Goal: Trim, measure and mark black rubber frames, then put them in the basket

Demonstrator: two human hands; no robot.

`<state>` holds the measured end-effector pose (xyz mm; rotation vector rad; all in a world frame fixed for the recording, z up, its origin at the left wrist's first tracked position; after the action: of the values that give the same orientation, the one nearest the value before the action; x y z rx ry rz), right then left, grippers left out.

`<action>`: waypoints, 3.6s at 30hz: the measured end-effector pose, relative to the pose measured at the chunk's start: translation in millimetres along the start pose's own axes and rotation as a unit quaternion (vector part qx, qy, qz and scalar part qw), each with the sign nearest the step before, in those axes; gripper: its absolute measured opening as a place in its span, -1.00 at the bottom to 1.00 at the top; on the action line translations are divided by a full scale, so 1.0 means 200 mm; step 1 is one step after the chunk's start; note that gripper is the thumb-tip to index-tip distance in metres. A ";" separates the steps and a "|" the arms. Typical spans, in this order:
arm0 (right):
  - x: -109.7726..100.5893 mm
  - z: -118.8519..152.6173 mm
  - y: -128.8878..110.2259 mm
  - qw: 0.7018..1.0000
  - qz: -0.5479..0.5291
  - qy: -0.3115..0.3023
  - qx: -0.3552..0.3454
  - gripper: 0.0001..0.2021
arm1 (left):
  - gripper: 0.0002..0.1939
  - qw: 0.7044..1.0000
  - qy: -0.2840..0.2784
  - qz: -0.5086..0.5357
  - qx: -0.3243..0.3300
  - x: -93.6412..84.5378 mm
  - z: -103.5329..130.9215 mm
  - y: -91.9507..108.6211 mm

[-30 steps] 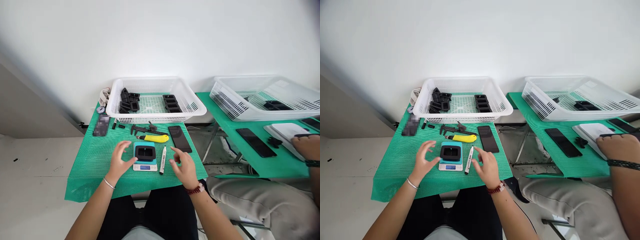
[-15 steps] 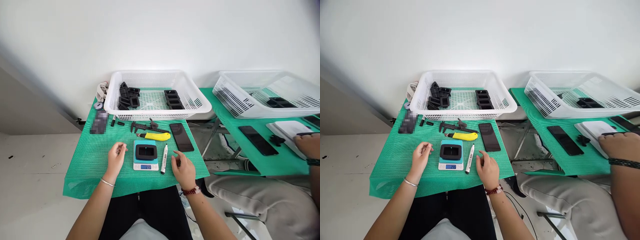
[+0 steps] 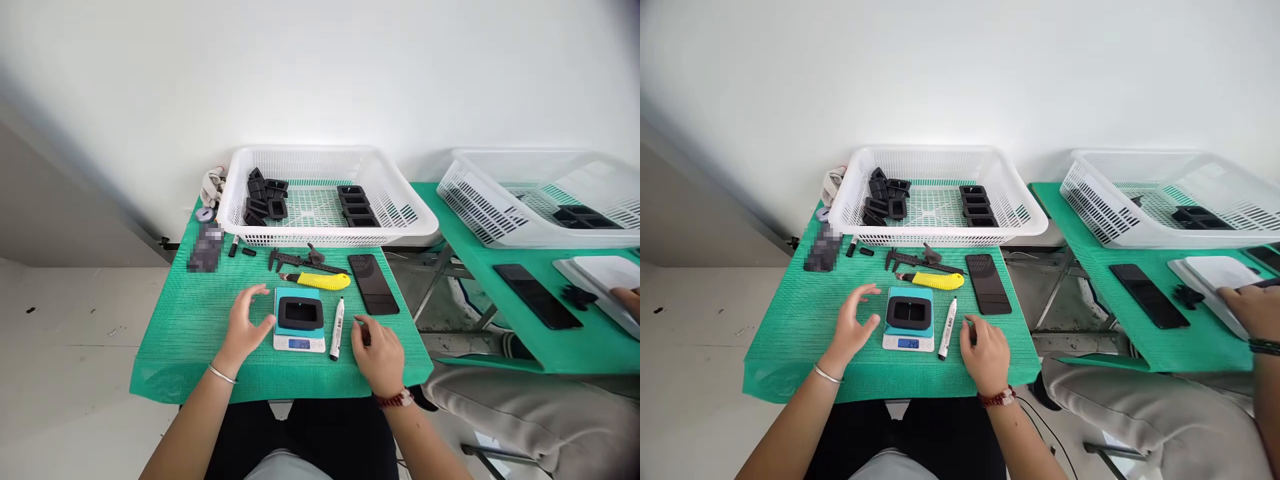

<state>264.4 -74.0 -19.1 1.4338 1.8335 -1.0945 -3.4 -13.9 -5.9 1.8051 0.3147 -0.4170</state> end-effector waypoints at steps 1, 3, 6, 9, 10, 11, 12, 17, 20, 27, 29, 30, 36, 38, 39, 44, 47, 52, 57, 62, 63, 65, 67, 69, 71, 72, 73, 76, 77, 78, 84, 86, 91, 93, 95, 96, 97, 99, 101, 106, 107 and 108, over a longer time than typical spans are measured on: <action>0.00 0.00 0.00 1.000 0.001 -0.001 -0.003 -0.84 | -0.32 0.999 -0.026 -0.015 0.021 0.02 0.00 0.02; 0.00 0.01 0.00 1.000 0.006 0.002 -0.012 -0.84 | -0.14 0.994 -0.081 -0.061 0.048 0.07 0.01 0.05; 0.01 0.01 0.00 1.000 0.011 0.010 -0.023 -0.85 | -0.08 0.978 -0.130 -0.148 0.073 0.12 0.01 0.09; 0.00 0.01 0.01 1.000 0.005 0.011 -0.020 -0.85 | -0.15 0.972 -0.136 -0.172 0.082 0.15 0.00 0.11; 0.00 0.01 0.01 1.000 0.002 0.011 -0.018 -0.85 | -0.18 0.974 -0.134 -0.163 0.083 0.15 0.00 0.11; 0.00 0.01 0.01 1.000 -0.001 0.011 -0.017 -0.86 | -0.21 0.977 -0.131 -0.145 0.082 0.15 0.00 0.11; 0.00 0.01 0.01 1.000 -0.004 0.010 -0.017 -0.86 | -0.25 0.982 -0.123 -0.117 0.080 0.14 0.00 0.11; 0.00 0.01 0.00 1.000 -0.020 0.016 -0.015 -0.87 | -0.34 0.997 -0.056 0.058 0.015 0.07 0.01 0.08; -0.02 0.00 0.00 0.999 -0.027 0.023 -0.016 -0.88 | -0.34 0.985 -0.004 0.164 -0.050 0.03 0.02 0.03; -0.05 -0.27 -0.09 0.985 -0.126 -0.052 -0.101 -0.70 | -0.51 0.883 0.119 0.421 -0.170 -0.04 -0.02 -0.17; 0.00 -0.38 -0.14 0.975 -0.119 -0.100 -0.161 -0.63 | -0.67 0.838 0.141 0.489 -0.195 -0.05 -0.03 -0.23; 0.04 -0.42 -0.16 0.969 -0.111 -0.121 -0.184 -0.62 | -0.75 0.814 0.159 0.517 -0.212 -0.05 -0.03 -0.26; 0.28 -0.57 -0.16 0.947 -0.090 -0.229 -0.205 -0.64 | -0.84 0.716 0.220 0.599 -0.283 -0.07 0.00 -0.34; 0.32 -0.60 -0.15 0.944 -0.104 -0.248 -0.193 -0.65 | -0.82 0.716 0.185 0.618 -0.266 -0.06 -0.03 -0.30; 0.33 -0.61 -0.15 0.942 -0.112 -0.254 -0.189 -0.66 | -0.80 0.717 0.164 0.626 -0.260 -0.06 -0.04 -0.28; 0.27 -0.65 -0.12 0.936 -0.177 -0.254 -0.168 -0.70 | -0.75 0.733 0.115 0.611 -0.275 -0.04 -0.08 -0.21; 0.17 -0.66 -0.13 0.921 -0.249 -0.258 -0.151 -0.69 | -0.75 0.748 0.091 0.592 -0.286 -0.02 -0.14 -0.16; -0.02 -0.72 -0.25 0.896 -0.366 -0.202 -0.151 -0.61 | -0.72 0.773 0.015 0.587 -0.241 0.10 -0.33 -0.01; -0.03 -0.79 -0.31 0.931 -0.326 -0.086 -0.136 -0.75 | -0.72 0.805 -0.004 0.560 -0.196 0.21 -0.47 0.00; 0.08 -0.76 -0.31 0.962 -0.203 -0.038 -0.177 -0.74 | -0.71 0.826 0.055 0.522 -0.203 0.15 -0.48 -0.10; 0.11 -0.75 -0.31 0.965 -0.180 -0.051 -0.183 -0.73 | -0.71 0.825 0.071 0.520 -0.210 0.13 -0.48 -0.12; 0.17 -0.72 -0.32 0.967 -0.142 -0.083 -0.195 -0.68 | -0.71 0.821 0.095 0.516 -0.224 0.10 -0.46 -0.13; 0.21 -0.70 -0.34 0.962 -0.121 -0.112 -0.216 -0.63 | -0.70 0.825 0.099 0.507 -0.229 0.10 -0.46 -0.13; 0.23 -0.68 -0.36 0.957 -0.110 -0.129 -0.236 -0.58 | -0.67 0.834 0.091 0.494 -0.228 0.10 -0.46 -0.13; 0.24 -0.67 -0.37 0.954 -0.103 -0.135 -0.246 -0.54 | -0.64 0.842 0.078 0.483 -0.230 0.10 -0.46 -0.12; 0.25 -0.67 -0.37 0.955 -0.100 -0.133 -0.247 -0.52 | -0.63 0.843 0.071 0.479 -0.233 0.10 -0.46 -0.12; 0.25 -0.67 -0.37 0.956 -0.096 -0.128 -0.246 -0.51 | -0.63 0.845 0.065 0.476 -0.235 0.10 -0.46 -0.12; 0.24 -0.69 -0.34 0.969 -0.076 -0.088 -0.219 -0.53 | -0.65 0.848 0.046 0.472 -0.237 0.10 -0.47 -0.12; 0.23 -0.70 -0.33 0.975 -0.067 -0.068 -0.202 -0.54 | -0.65 0.849 0.039 0.471 -0.236 0.10 -0.47 -0.11; 0.23 -0.70 -0.31 0.980 -0.059 -0.048 -0.186 -0.56 | -0.65 0.850 0.032 0.470 -0.236 0.10 -0.47 -0.11; 0.21 -0.70 -0.30 0.976 -0.067 -0.036 -0.203 -0.59 | -0.61 0.841 0.057 0.489 -0.223 0.09 -0.47 -0.10; 0.21 -0.68 -0.34 0.963 -0.092 -0.058 -0.248 -0.57 | -0.61 0.838 0.072 0.498 -0.212 0.08 -0.47 -0.10; 0.21 -0.69 -0.35 0.961 -0.082 -0.043 -0.261 -0.55 | -0.65 0.846 0.036 0.483 -0.221 0.09 -0.47 -0.11; 0.20 -0.71 -0.32 0.974 -0.055 -0.018 -0.220 -0.56 | -0.65 0.853 -0.002 0.470 -0.228 0.11 -0.47 -0.10; 0.19 -0.73 -0.27 0.983 -0.032 0.009 -0.179 -0.59 | -0.66 0.854 -0.017 0.466 -0.233 0.12 -0.47 -0.10; 0.18 -0.73 -0.26 0.985 -0.027 0.016 -0.168 -0.60 | -0.66 0.852 -0.011 0.467 -0.235 0.12 -0.47 -0.10; 0.18 -0.73 -0.26 0.985 -0.029 0.018 -0.170 -0.60 | -0.66 0.850 0.000 0.470 -0.238 0.11 -0.47 -0.11; 0.18 -0.72 -0.28 0.977 -0.049 0.006 -0.205 -0.60 | -0.66 0.843 0.035 0.480 -0.241 0.09 -0.47 -0.12; 0.19 -0.70 -0.32 0.963 -0.078 -0.022 -0.255 -0.59 | -0.69 0.835 0.061 0.490 -0.241 0.08 -0.48 -0.13; 0.21 -0.69 -0.36 0.958 -0.080 -0.042 -0.274 -0.58 | -0.69 0.829 0.059 0.497 -0.249 0.07 -0.48 -0.13; 0.21 -0.70 -0.34 0.965 -0.066 -0.029 -0.253 -0.59 | -0.68 0.827 0.055 0.498 -0.255 0.08 -0.48 -0.14; 0.21 -0.71 -0.32 0.972 -0.052 -0.014 -0.229 -0.60 | -0.67 0.826 0.052 0.498 -0.261 0.08 -0.48 -0.14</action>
<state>199.5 62.5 35.3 1.0559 1.9938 -0.6684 10.5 85.0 -14.0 1.2204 -0.4274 0.4797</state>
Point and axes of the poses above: each hand's wrist, its own z-axis away from the middle knuckle, its own x-axis out of the palm, y = z × x, the point moved 7 cm from there along -z, towards the middle knuckle, and after that the axes turned 1 degree about z, right-handed, at the moved point
